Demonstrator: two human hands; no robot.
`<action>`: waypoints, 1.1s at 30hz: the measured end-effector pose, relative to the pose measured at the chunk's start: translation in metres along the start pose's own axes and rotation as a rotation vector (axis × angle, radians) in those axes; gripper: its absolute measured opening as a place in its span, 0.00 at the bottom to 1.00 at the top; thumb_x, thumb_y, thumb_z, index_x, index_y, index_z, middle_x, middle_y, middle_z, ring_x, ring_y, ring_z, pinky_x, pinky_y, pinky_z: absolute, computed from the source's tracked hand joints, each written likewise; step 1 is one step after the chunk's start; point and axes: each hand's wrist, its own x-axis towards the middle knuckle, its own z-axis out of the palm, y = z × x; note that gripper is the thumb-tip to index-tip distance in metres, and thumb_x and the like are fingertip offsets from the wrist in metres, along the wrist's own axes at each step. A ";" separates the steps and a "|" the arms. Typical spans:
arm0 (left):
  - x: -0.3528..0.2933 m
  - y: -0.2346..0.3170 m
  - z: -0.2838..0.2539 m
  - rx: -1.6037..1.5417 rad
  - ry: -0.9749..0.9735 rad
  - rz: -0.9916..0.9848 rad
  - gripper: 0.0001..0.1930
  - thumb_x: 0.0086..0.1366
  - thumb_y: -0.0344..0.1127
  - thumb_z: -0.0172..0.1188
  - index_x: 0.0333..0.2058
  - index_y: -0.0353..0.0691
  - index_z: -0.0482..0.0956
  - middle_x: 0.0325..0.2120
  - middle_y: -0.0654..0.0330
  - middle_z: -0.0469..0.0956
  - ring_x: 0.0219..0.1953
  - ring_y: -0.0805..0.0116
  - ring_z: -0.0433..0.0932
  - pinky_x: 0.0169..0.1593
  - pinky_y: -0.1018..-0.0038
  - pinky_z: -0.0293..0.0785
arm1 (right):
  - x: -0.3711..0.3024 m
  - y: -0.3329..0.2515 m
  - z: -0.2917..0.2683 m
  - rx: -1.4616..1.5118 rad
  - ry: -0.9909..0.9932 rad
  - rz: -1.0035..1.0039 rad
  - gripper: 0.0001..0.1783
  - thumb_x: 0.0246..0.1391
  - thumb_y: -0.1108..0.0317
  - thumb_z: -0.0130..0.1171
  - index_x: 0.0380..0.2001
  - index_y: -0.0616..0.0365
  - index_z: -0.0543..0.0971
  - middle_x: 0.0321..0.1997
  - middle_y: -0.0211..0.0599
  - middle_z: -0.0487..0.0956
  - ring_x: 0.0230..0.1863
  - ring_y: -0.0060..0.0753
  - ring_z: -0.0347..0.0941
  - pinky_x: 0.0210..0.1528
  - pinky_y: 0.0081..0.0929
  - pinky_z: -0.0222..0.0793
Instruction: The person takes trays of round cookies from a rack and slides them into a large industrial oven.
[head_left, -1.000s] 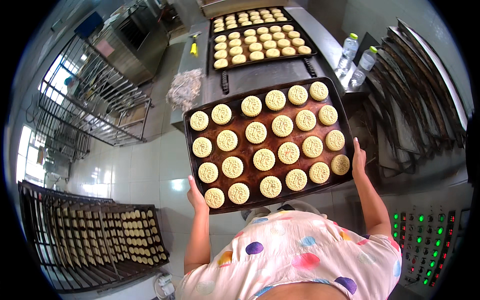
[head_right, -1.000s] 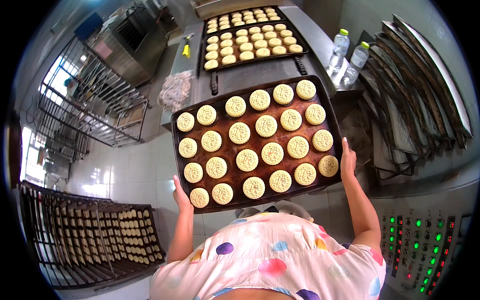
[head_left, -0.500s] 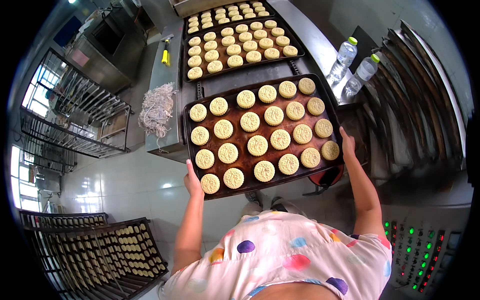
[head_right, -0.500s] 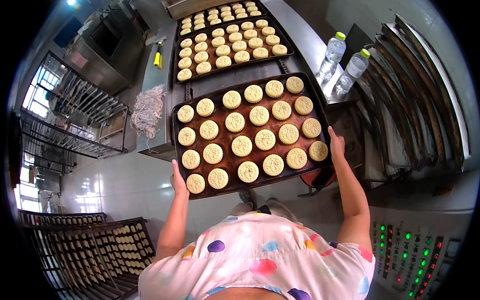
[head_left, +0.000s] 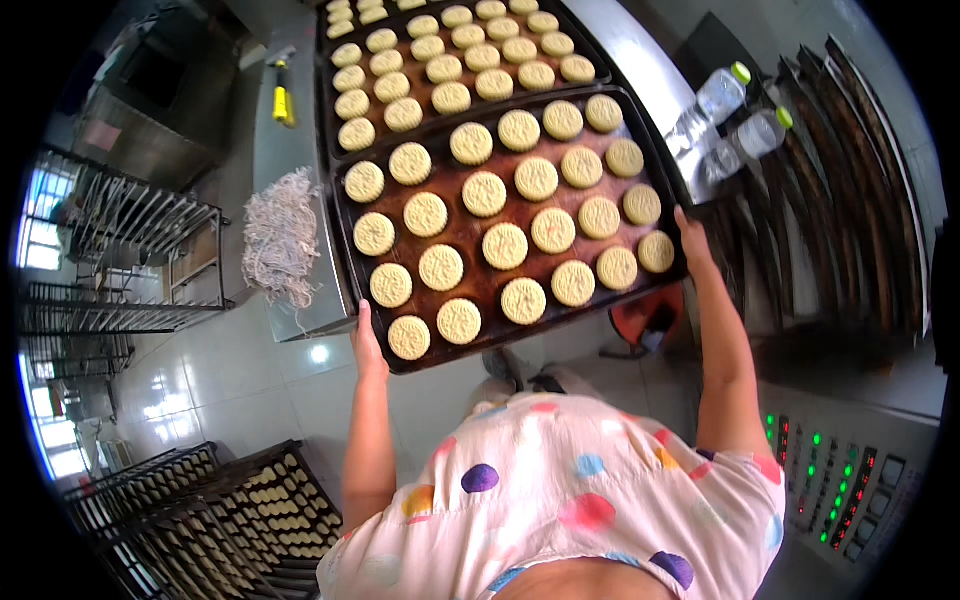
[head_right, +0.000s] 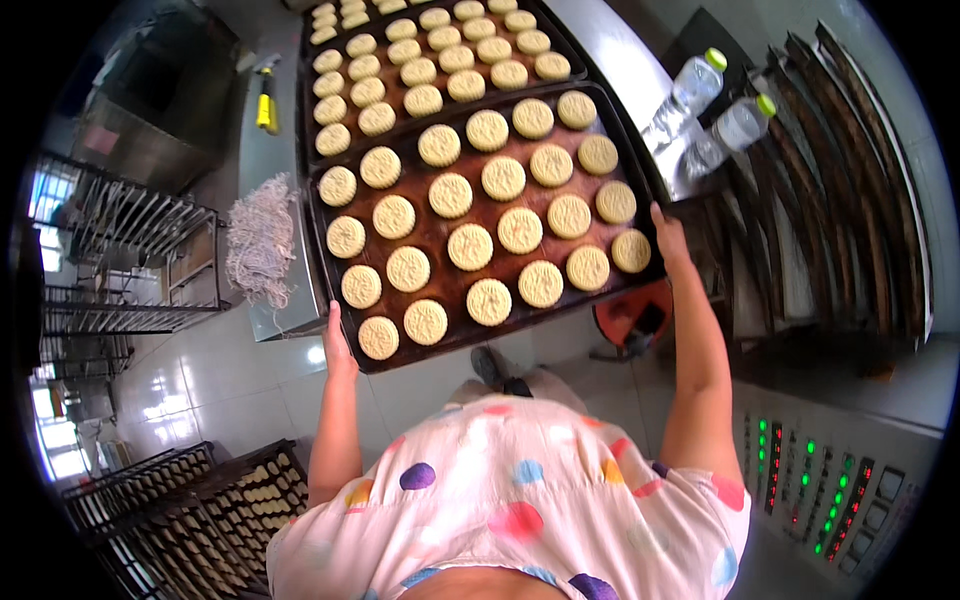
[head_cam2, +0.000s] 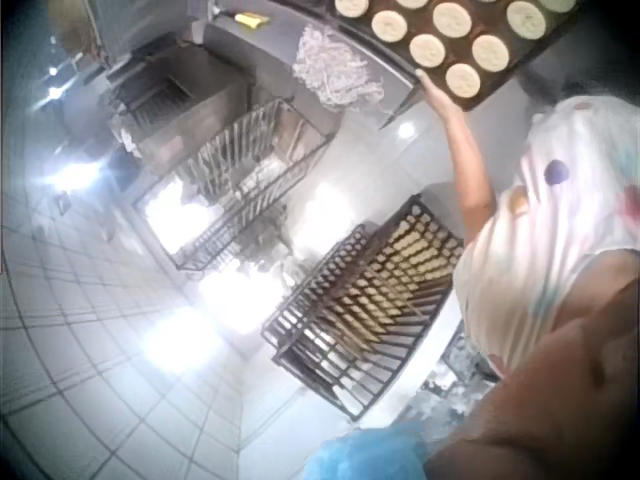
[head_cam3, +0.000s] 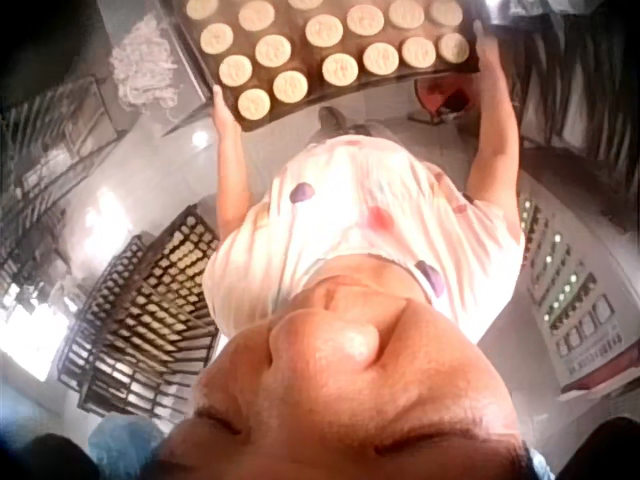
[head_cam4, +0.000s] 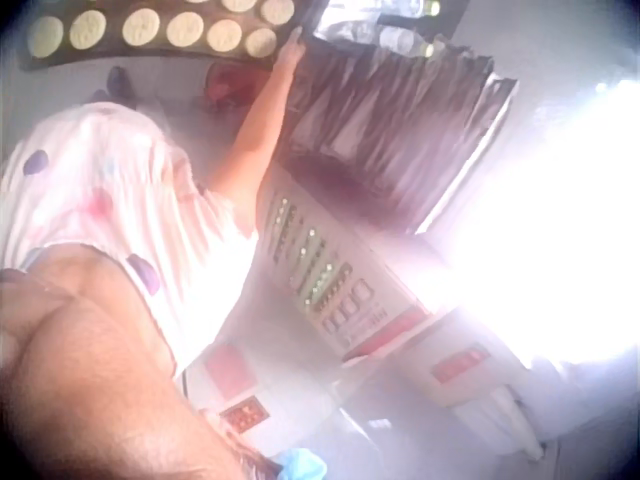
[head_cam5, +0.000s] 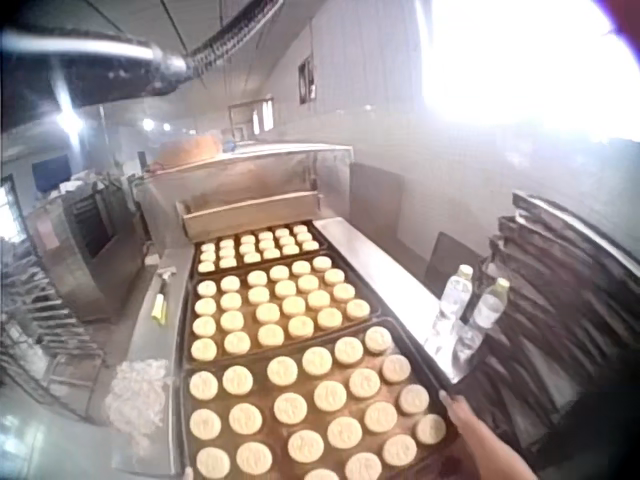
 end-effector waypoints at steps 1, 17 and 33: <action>0.007 -0.014 -0.019 0.054 -0.001 0.018 0.34 0.61 0.56 0.53 0.51 0.26 0.66 0.51 0.54 0.68 0.51 0.64 0.67 0.55 0.72 0.61 | -0.011 0.000 -0.002 0.050 -0.076 0.050 0.36 0.54 0.43 0.51 0.45 0.71 0.74 0.45 0.40 0.75 0.47 0.27 0.68 0.51 0.22 0.61; -0.014 -0.028 0.021 0.253 0.260 0.294 0.24 0.66 0.49 0.49 0.37 0.28 0.75 0.32 0.61 0.75 0.33 0.74 0.69 0.41 0.76 0.67 | -0.018 0.024 0.016 0.050 0.222 -0.108 0.31 0.56 0.48 0.51 0.43 0.72 0.74 0.38 0.42 0.78 0.42 0.25 0.69 0.48 0.23 0.63; 0.005 -0.036 0.001 0.589 0.336 0.409 0.31 0.65 0.55 0.46 0.40 0.24 0.74 0.34 0.52 0.77 0.36 0.65 0.71 0.45 0.72 0.67 | -0.008 0.022 0.019 0.070 0.216 -0.193 0.29 0.55 0.48 0.53 0.36 0.72 0.76 0.30 0.46 0.78 0.34 0.26 0.70 0.42 0.25 0.65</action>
